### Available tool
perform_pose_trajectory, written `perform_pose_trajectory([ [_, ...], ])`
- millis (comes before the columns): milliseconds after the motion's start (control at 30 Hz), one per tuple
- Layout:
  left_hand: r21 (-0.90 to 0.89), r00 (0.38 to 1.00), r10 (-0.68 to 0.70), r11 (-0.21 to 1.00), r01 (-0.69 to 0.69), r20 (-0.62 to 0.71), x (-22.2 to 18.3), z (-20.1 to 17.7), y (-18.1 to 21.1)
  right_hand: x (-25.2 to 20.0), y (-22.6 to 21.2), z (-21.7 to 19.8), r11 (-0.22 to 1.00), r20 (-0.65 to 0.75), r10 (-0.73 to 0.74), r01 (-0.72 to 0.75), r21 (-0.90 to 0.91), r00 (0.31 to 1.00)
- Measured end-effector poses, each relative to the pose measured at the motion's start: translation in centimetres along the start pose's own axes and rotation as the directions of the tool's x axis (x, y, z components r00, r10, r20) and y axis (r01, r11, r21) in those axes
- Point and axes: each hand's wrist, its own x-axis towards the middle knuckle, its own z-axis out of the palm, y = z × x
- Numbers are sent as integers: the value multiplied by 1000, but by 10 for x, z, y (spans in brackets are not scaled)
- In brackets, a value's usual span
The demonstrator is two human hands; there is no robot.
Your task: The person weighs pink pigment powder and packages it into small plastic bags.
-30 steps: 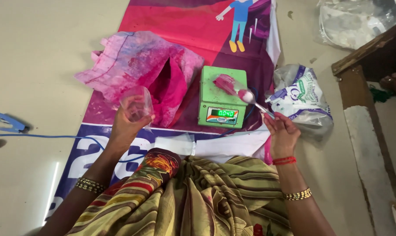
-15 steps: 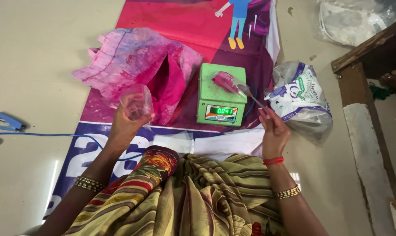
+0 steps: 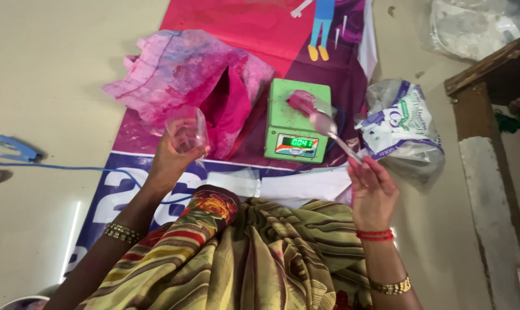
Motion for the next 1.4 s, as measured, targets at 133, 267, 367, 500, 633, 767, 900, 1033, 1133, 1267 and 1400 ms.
perform_pose_trajectory([
  [133,29,999,4,1000,-3,-36,-3,-17,3,4,28,72,991,241,37,-4,-136,970],
  [267,85,994,-19,996,28,-111,-5,-37,6,34,100,147,872,515,-79,310,-378,853],
  [367,172,987,-36,983,63,-157,-12,-53,9,49,138,201,401,681,-219,701,-590,699],
  [500,226,979,-64,968,108,-196,-17,-65,18,101,207,231,202,787,-247,824,-529,566],
  [633,266,973,-148,945,192,-178,-21,-70,24,119,246,247,318,798,-277,834,-450,536],
  [767,255,978,-170,947,196,-121,-21,-68,22,115,266,238,369,895,-153,865,-340,418],
  [900,254,974,-196,942,220,-116,-23,-62,29,93,227,224,347,947,-56,896,-278,316],
  [1033,246,981,-173,951,190,-90,-22,-62,16,86,201,215,314,894,-113,869,-383,435],
  [1133,267,985,-153,949,168,-78,-19,-59,12,80,195,219,490,739,-168,706,-512,653],
  [1267,323,989,-138,934,150,-62,-14,-58,13,79,183,218,673,507,-120,445,-591,854],
  [1400,321,986,-150,932,166,-75,-15,-63,5,88,192,211,566,543,-128,510,-647,830],
])
